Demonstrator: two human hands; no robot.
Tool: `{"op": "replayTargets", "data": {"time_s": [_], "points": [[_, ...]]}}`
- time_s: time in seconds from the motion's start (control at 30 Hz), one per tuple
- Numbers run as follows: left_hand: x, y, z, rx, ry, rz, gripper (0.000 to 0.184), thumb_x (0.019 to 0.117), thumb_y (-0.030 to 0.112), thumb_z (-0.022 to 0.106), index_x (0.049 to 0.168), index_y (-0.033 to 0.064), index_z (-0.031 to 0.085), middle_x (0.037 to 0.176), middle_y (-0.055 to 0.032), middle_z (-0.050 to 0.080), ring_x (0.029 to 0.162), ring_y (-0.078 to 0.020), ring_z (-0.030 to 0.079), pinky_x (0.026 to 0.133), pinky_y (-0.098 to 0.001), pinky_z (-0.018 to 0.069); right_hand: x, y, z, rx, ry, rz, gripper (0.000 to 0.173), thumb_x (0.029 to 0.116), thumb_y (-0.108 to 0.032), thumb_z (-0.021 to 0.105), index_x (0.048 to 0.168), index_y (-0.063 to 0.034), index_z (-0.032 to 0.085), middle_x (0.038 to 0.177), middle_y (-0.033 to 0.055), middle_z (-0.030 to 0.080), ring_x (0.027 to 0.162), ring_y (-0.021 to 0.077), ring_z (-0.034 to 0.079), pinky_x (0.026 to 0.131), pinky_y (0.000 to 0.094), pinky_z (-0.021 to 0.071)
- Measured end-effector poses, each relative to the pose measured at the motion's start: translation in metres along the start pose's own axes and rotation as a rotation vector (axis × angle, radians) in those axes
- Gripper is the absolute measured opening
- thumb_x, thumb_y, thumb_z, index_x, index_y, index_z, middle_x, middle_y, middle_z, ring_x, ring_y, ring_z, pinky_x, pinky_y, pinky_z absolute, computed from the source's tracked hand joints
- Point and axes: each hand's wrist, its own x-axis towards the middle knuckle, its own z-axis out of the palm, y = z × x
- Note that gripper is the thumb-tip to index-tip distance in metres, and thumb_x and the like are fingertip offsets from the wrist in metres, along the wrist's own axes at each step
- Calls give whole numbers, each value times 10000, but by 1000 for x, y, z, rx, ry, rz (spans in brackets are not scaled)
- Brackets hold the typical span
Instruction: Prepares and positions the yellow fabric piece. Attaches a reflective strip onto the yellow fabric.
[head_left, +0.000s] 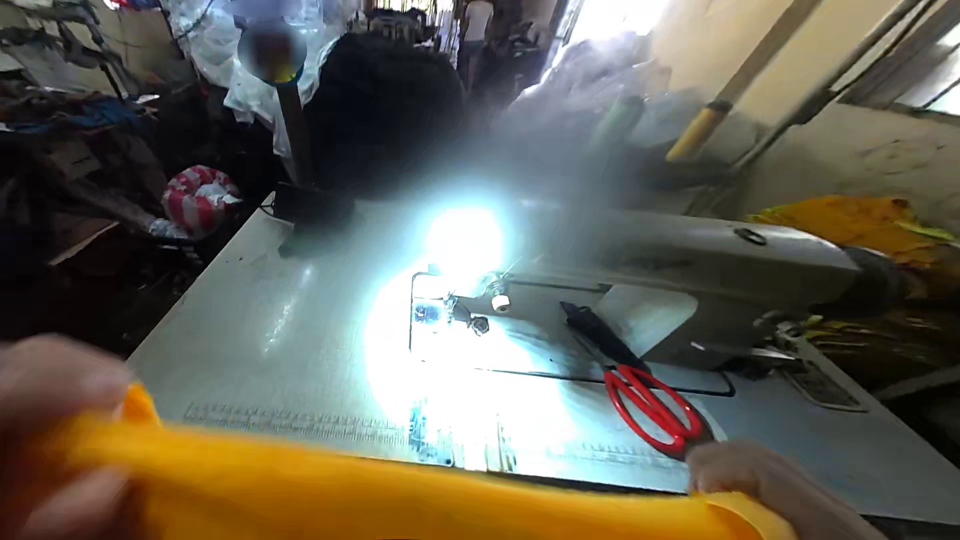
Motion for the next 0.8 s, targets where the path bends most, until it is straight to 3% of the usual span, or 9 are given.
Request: {"op": "replayTargets", "data": {"time_s": [0.07, 0.1, 0.13, 0.2, 0.3, 0.43, 0.57, 0.7, 0.8], "points": [[13, -31, 26, 298, -36, -19, 393, 1023, 443, 553, 1131, 70, 610, 1089, -43, 607, 1056, -109, 580, 926, -295, 482, 25, 7, 14, -85, -82, 52, 286, 1005, -117, 432, 986, 89, 630, 958, 245, 649, 930, 331, 640, 842, 482, 520], [22, -45, 43, 417, -113, -45, 447, 1006, 402, 577, 1183, -8, 607, 1160, -186, 615, 1113, -284, 584, 961, -441, 478, 41, 15, 29, -167, -96, 127, 240, 940, -71, 466, 1041, 56, 643, 977, 216, 667, 928, 332, 661, 814, 512, 538], [26, -60, 59, 516, -258, -120, 485, 999, 379, 600, 1262, -29, 595, 1250, -272, 588, 1181, -435, 558, 997, -583, 443, 56, 31, 48, -256, -113, 238, 260, 883, -43, 509, 1104, 1, 639, 1001, 185, 676, 937, 333, 674, 790, 544, 553], [10, -89, 83, 592, -604, -359, 499, 998, 312, 661, 1395, 28, 555, 1422, -295, 487, 1286, -535, 483, 1029, -696, 409, 75, 64, 85, -436, -208, 455, 434, 908, -47, 631, 1340, -52, 588, 1231, 254, 632, 1148, 450, 616, 920, 657, 496], [-42, -120, 96, 539, -895, -478, 589, 973, 418, 679, 1465, 123, 547, 1512, -246, 461, 1361, -471, 473, 1082, -672, 398, 69, 77, 117, -599, -228, 446, 586, 945, -197, 669, 1497, -88, 507, 1434, 279, 529, 1319, 501, 501, 1021, 676, 430], [-96, -123, 72, 587, -860, -388, 712, 1004, 642, 339, 1566, 218, 446, 1627, -175, 363, 1510, -387, 325, 1162, -710, 229, 29, 94, 143, -613, -103, 119, 390, 990, -206, 490, 1301, -121, 709, 1364, 133, 656, 1272, 357, 618, 1052, 585, 479], [-97, -120, 45, 517, -848, -448, 756, 924, 718, 414, 1471, 220, 571, 1573, -152, 448, 1441, -409, 427, 1130, -754, 237, 22, 88, 139, -498, -8, 75, 339, 973, -278, 491, 1066, -145, 788, 1052, 82, 736, 1046, 303, 691, 934, 529, 541], [-92, -119, 59, 546, -824, -412, 701, 986, 660, 363, 1435, 173, 593, 1513, -151, 510, 1424, -398, 450, 1103, -759, 280, 24, 82, 156, -540, -87, 55, 414, 1013, -365, 455, 1226, -173, 755, 1227, 84, 714, 1168, 302, 667, 1014, 554, 507], [-91, -117, 71, 606, -794, -404, 707, 1008, 635, 328, 1480, 159, 555, 1501, -196, 508, 1398, -450, 464, 1060, -797, 283, 29, 78, 157, -580, -82, 69, 469, 1028, -404, 406, 1222, -166, 760, 1206, 47, 730, 1161, 281, 670, 1061, 573, 453]]}}
